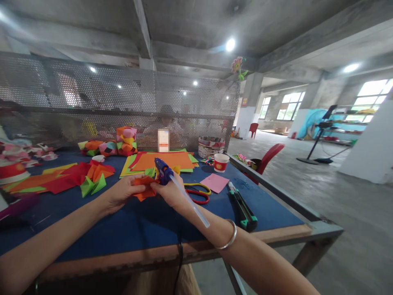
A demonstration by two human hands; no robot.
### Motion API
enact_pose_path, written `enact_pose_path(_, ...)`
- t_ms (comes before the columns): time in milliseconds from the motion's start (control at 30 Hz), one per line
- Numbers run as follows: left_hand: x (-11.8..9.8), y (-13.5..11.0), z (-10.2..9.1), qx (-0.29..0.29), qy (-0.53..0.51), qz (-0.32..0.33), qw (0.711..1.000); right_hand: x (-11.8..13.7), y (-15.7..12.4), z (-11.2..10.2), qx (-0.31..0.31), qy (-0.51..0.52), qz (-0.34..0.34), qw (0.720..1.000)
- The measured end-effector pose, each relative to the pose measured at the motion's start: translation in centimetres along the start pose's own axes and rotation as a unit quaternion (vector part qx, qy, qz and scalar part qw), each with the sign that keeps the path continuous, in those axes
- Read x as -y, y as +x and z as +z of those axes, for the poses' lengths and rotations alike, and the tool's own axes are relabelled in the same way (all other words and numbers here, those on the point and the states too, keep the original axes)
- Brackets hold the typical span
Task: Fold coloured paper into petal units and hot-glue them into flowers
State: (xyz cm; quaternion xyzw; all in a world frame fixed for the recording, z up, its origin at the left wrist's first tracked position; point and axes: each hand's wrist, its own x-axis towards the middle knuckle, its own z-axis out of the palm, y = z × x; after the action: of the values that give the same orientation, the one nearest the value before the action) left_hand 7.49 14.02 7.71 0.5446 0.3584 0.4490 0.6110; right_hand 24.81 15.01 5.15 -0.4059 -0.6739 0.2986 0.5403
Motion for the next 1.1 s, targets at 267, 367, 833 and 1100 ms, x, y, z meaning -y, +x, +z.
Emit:
enact_pose_path(267, 0.0, 0.3, 0.0, -0.031, 0.030, 0.028, 0.999, 0.8, -0.1, 0.1, -0.036, 0.007, 0.053, 0.998)
enact_pose_path(367, 0.1, 0.4, -0.1, -0.042, 0.056, 0.036, 0.997, 1.2, -0.3, 0.2, -0.031, 0.014, 0.056, 0.998)
enact_pose_path(833, 0.1, 0.4, -0.2, -0.061, 0.100, 0.058, 0.991, 1.7, -0.5, 0.0, 0.000, -0.021, 0.052, 0.998)
enact_pose_path(1100, 0.1, 0.1, 0.2, -0.051, 0.137, 0.077, 0.986, 1.3, -0.3, -0.1, -0.018, -0.032, 0.039, 0.999)
